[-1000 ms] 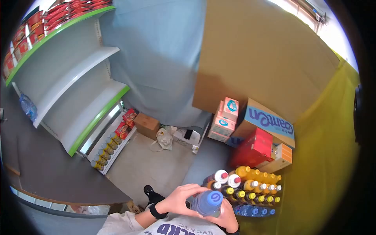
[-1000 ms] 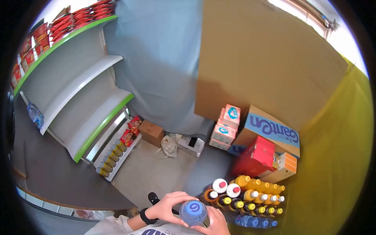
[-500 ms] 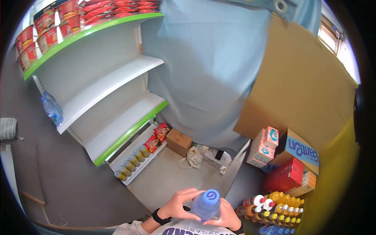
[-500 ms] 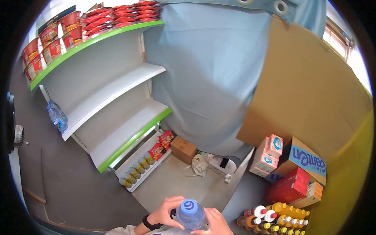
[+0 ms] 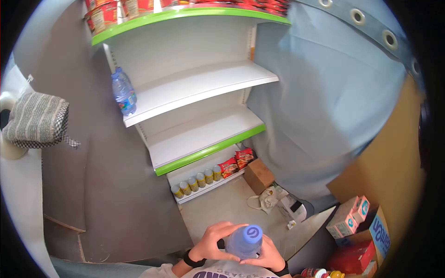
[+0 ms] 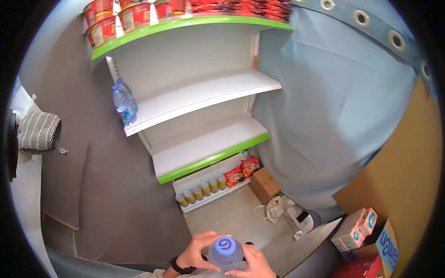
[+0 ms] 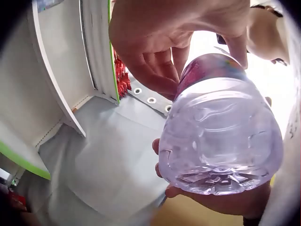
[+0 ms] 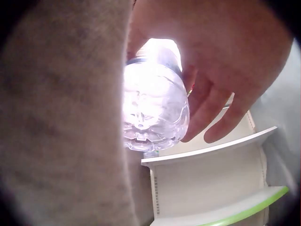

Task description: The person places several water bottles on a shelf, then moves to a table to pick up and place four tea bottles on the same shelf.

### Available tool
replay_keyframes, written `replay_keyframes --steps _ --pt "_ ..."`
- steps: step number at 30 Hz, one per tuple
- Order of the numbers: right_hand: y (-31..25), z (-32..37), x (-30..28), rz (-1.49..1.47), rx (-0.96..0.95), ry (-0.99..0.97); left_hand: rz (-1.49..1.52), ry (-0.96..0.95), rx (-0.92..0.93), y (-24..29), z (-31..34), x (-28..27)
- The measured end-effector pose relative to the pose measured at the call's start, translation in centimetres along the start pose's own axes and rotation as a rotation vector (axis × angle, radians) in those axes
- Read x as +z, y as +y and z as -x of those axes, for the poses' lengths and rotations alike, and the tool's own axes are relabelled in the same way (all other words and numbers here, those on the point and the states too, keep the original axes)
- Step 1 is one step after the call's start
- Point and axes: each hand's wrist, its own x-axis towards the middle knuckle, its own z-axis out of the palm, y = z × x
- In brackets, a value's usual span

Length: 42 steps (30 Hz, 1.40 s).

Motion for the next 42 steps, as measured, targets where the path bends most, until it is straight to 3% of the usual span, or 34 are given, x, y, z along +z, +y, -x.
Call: replay_keyframes --steps 14,22,29,33,38,42 --pt "5.0 -13.1 -0.1 -0.092 -0.201 -0.373 -0.204 0.432 -0.159 -2.8 -0.3 -4.2" --pt "4.8 -21.7 -3.9 0.055 -0.424 -0.267 -0.312 0.688 -0.148 -4.7 -5.6 -5.8" --pt "6.5 -25.6 -6.6 -0.055 -0.397 -0.248 -0.131 0.916 -0.167 -8.0 -8.7 -5.7" --pt "7.5 -27.1 -7.6 -0.106 -0.352 -0.240 -0.110 0.942 -0.183 -9.5 -10.7 -5.9" --pt "8.7 -28.7 -8.4 -0.080 -0.356 -0.231 -0.334 0.882 -0.246 -10.9 -12.4 -6.0" --pt "10.1 -29.5 -7.9 -0.093 -0.317 -0.251 -0.276 0.874 -0.292 -11.9 -12.9 -6.0"
